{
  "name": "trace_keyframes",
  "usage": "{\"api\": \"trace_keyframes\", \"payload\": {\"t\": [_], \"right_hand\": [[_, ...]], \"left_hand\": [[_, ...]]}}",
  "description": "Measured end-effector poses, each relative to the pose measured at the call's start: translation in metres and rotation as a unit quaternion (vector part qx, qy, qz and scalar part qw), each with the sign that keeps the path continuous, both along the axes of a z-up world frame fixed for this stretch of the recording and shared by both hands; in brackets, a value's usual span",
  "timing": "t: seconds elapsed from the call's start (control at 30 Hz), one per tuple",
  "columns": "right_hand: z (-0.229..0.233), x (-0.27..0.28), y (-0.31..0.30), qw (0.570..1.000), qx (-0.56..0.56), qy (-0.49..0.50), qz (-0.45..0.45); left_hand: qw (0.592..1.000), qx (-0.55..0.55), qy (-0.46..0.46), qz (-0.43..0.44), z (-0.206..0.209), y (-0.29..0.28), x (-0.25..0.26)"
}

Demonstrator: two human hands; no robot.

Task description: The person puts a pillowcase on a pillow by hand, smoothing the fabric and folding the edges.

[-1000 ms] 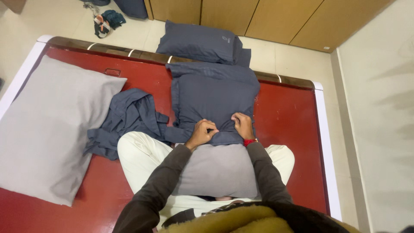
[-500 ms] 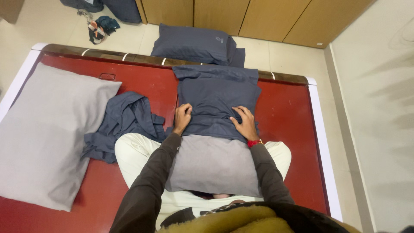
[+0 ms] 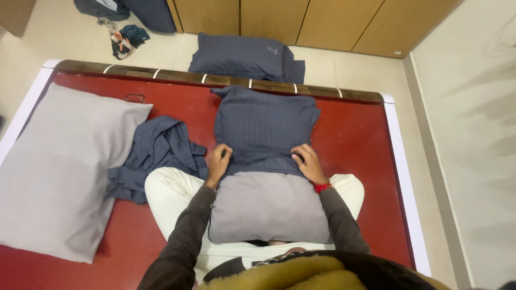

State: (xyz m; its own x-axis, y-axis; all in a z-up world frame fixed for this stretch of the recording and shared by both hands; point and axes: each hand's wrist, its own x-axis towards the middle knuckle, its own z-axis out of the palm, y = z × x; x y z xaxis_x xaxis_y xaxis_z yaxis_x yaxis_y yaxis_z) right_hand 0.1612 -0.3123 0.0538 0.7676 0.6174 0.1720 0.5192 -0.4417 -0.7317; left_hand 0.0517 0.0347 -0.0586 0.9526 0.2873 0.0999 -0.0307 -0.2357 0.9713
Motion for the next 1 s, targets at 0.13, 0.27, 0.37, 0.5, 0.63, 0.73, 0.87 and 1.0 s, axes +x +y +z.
{"api": "trace_keyframes", "payload": {"t": [0.13,0.27,0.37,0.5,0.63,0.73,0.87,1.0], "right_hand": [[-0.011,0.02,0.008,0.988,-0.117,0.033,-0.098],[-0.021,0.035,0.014,0.986,-0.075,0.121,-0.082],[-0.02,0.024,0.02,0.968,0.082,0.235,-0.034],[-0.004,0.029,-0.012,0.925,0.182,0.331,-0.034],[0.027,0.078,-0.066,0.917,0.23,0.315,-0.082],[0.03,0.094,-0.097,0.94,0.173,0.291,-0.049],[0.003,0.052,-0.095,0.965,0.007,0.26,0.035],[-0.018,0.0,-0.061,0.97,0.184,0.159,-0.026]], "left_hand": [[0.979,0.134,0.068,0.136,0.002,0.005,0.034],[0.9,-0.422,0.11,-0.014,0.062,0.008,0.041],[0.899,-0.379,0.022,-0.218,0.174,-0.007,0.069],[0.919,-0.113,-0.233,-0.296,0.296,-0.027,0.116],[0.935,0.315,-0.158,-0.035,0.251,-0.012,0.12],[0.919,0.387,0.024,-0.075,0.129,-0.034,0.103],[0.921,0.382,-0.043,0.065,0.036,-0.079,0.093],[0.951,0.234,-0.181,0.093,0.046,-0.053,0.125]]}}
